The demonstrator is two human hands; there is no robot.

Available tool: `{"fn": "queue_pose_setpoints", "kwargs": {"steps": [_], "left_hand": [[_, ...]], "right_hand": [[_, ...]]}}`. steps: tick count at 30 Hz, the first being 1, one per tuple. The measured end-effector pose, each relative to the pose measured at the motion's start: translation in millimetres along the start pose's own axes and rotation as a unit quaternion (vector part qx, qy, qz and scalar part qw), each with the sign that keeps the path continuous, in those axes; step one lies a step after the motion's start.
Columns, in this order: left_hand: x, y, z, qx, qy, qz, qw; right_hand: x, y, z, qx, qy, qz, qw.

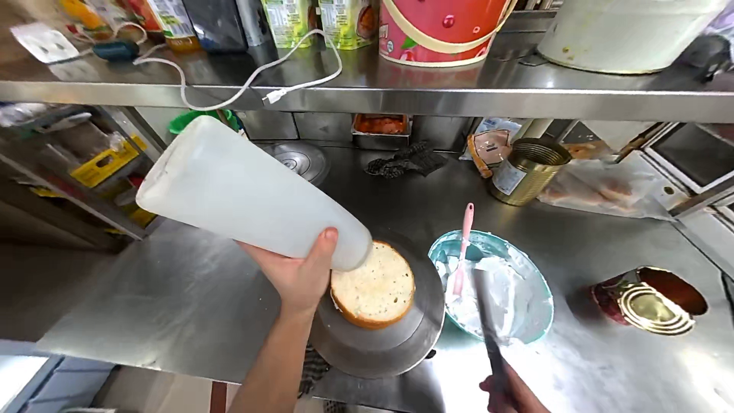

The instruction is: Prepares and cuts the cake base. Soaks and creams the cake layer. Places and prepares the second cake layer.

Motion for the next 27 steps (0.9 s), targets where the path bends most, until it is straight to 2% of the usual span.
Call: {"fn": "queue_pose_setpoints", "kwargs": {"steps": [2, 5, 7, 9, 12, 13, 15, 17, 19, 21, 23, 25, 27], "left_hand": [[-4.2, -9.5, 10.2, 0.010, -0.005, 0.029, 1.000], [-5.9, -29.1, 13.0, 0.017, -0.034, 0.050, 0.998], [-5.1, -40.8, 11.9, 0.028, -0.044, 0.074, 0.996], [-2.5, -48.2, 11.7, 0.039, -0.043, 0.089, 0.994], [3.6, -55.4, 11.9, 0.044, -0.038, 0.105, 0.993], [6.2, -57.1, 10.9, 0.044, -0.040, 0.106, 0.993], [11.8, -57.8, 7.2, 0.045, -0.046, 0.103, 0.993], [16.2, -54.4, 3.3, 0.048, -0.056, 0.097, 0.993], [17.1, -47.0, 0.6, 0.043, -0.057, 0.080, 0.994], [14.7, -35.1, -2.9, 0.028, -0.051, 0.047, 0.997], [11.1, -21.0, -6.4, 0.009, -0.048, 0.009, 0.999], [5.4, -7.9, -7.7, 0.001, -0.046, -0.021, 0.999], [-2.5, 2.6, -6.5, -0.001, -0.046, -0.035, 0.998]], "right_hand": [[-22.1, 4.1, 22.2, -0.033, -0.047, -0.090, 0.994], [-46.0, 15.6, 62.5, 0.016, -0.131, -0.175, 0.976], [-56.3, 28.0, 86.2, 0.042, -0.158, -0.212, 0.964], [-68.7, 41.8, 95.6, 0.026, -0.177, -0.248, 0.952], [-84.2, 52.7, 92.3, 0.040, -0.263, -0.315, 0.911], [-86.1, 49.5, 94.8, 0.063, -0.271, -0.328, 0.903], [-83.0, 39.8, 104.6, 0.083, -0.235, -0.337, 0.908], [-81.9, 39.2, 104.1, 0.036, -0.198, -0.309, 0.930], [-86.0, 46.5, 94.7, 0.001, -0.230, -0.292, 0.928], [-87.9, 43.8, 97.6, 0.031, -0.251, -0.313, 0.915], [-82.1, 33.8, 111.8, 0.062, -0.207, -0.330, 0.919], [-80.5, 35.2, 112.8, 0.027, -0.175, -0.317, 0.932], [-87.4, 44.7, 102.5, 0.005, -0.226, -0.314, 0.922]]}}
Point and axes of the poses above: each hand's wrist, its own z-axis towards the middle knuckle, its own y-axis out of the palm, x = y × z, the point moved 7 cm from there along z, towards the middle knuckle, and after that the axes turned 4 degrees about y, right-handed, at the moved point
